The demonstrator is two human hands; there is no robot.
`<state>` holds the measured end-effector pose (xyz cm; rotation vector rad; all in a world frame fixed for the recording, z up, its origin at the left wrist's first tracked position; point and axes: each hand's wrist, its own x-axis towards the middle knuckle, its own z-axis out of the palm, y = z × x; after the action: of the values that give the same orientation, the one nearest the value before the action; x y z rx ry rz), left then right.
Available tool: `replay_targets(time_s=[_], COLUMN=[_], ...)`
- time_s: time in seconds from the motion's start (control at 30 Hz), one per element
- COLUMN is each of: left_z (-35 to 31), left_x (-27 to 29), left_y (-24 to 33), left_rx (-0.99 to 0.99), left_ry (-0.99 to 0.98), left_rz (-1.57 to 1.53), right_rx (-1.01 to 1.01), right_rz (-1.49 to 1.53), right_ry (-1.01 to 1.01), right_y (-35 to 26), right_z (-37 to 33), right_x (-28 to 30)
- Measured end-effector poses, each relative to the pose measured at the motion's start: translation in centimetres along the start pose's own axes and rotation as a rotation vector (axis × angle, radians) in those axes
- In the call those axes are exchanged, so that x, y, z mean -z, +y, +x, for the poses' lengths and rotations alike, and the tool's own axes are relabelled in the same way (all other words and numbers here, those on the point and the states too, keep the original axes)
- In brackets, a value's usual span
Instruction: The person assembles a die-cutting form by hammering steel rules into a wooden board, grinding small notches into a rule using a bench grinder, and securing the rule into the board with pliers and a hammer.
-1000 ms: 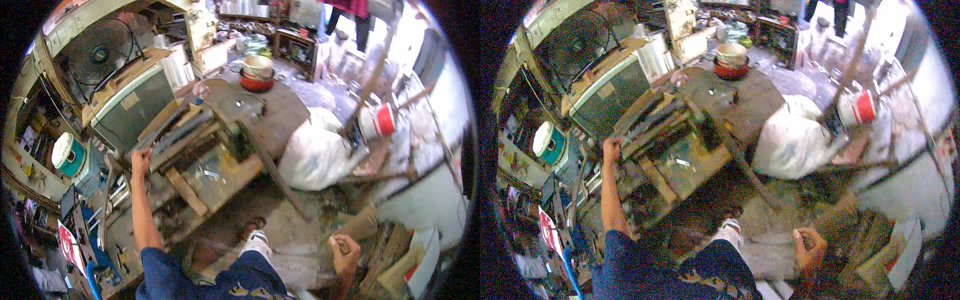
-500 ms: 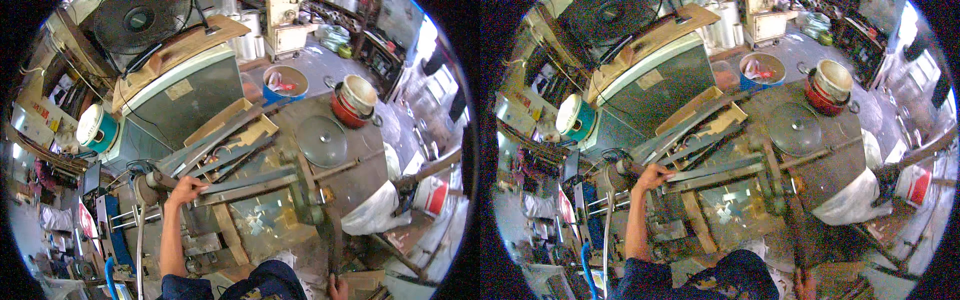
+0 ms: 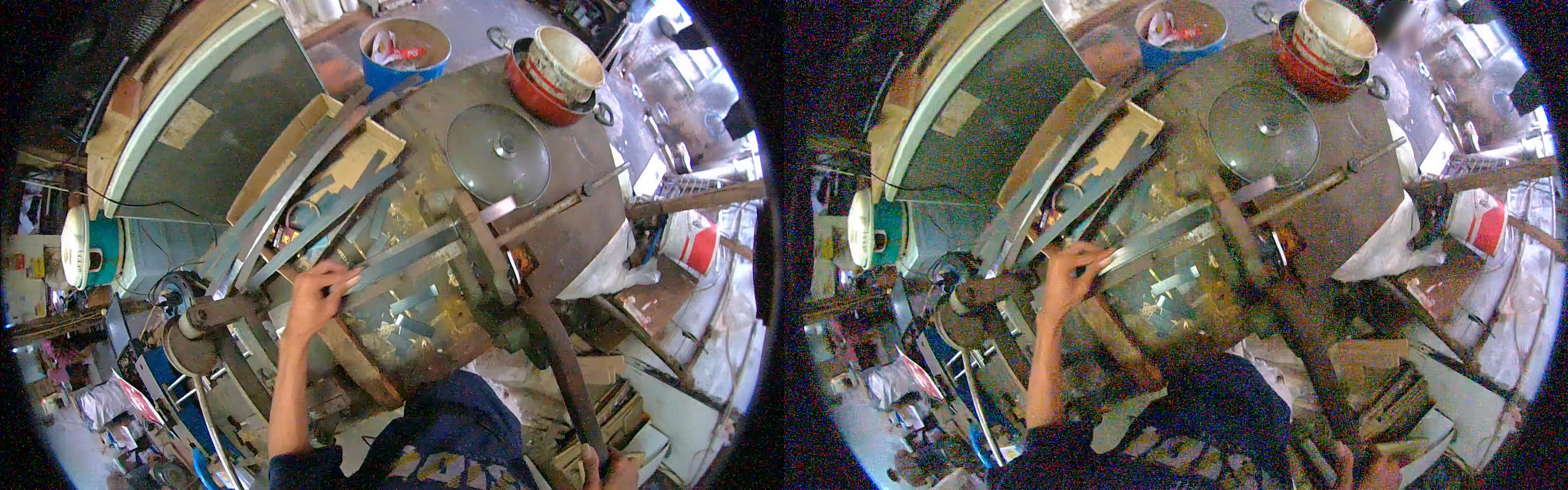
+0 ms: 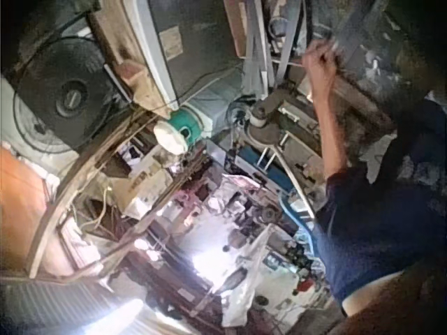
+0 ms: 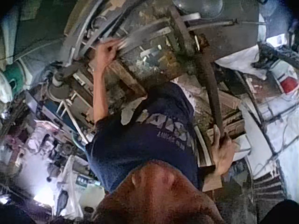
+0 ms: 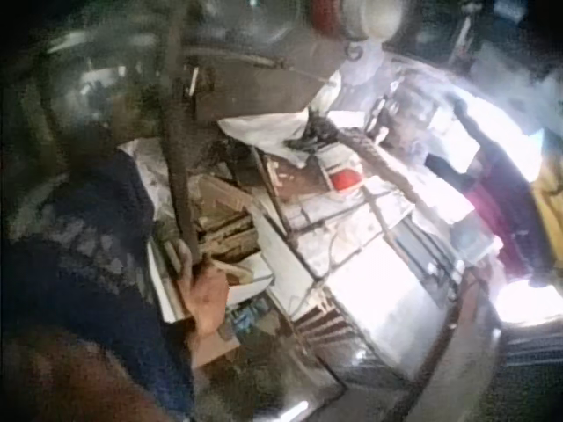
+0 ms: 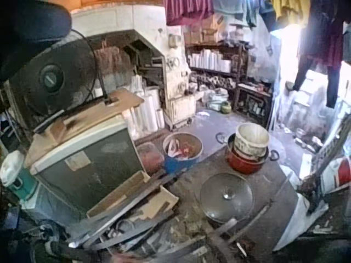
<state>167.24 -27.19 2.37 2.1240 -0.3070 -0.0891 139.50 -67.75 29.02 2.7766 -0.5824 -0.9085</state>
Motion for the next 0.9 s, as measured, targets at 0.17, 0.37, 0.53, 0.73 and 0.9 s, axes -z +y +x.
replay_targets(time_s=[0.17, 0.37, 0.53, 0.73, 0.9], left_z=[0.6, 1.4, 5.9, 8.6, 9.4], left_x=[0.5, 2.4, -3.0, -6.2, -6.8], left_y=[-1.2, -2.6, -1.7, -1.4, 0.0], left_rx=[-0.104, -0.140, -0.179, -0.188, -0.076], left_ry=[-0.076, -0.302, -0.370, -0.394, -0.450], left_rz=[0.148, 0.112, -0.052, 0.024, 0.020], right_rx=[0.037, 0.412, -0.071, -0.397, -0.406], right_rz=[-0.243, 0.083, 0.330, 0.285, 0.320], right_ry=[-0.266, -0.252, -0.390, -0.456, -0.534], right_y=[-1.3, 3.3, 1.3, -4.1, -4.6], right_z=[1.4, -0.5, 0.3, 3.1, 4.2], right_x=[2.4, 0.6, 1.3, 5.5, 6.0])
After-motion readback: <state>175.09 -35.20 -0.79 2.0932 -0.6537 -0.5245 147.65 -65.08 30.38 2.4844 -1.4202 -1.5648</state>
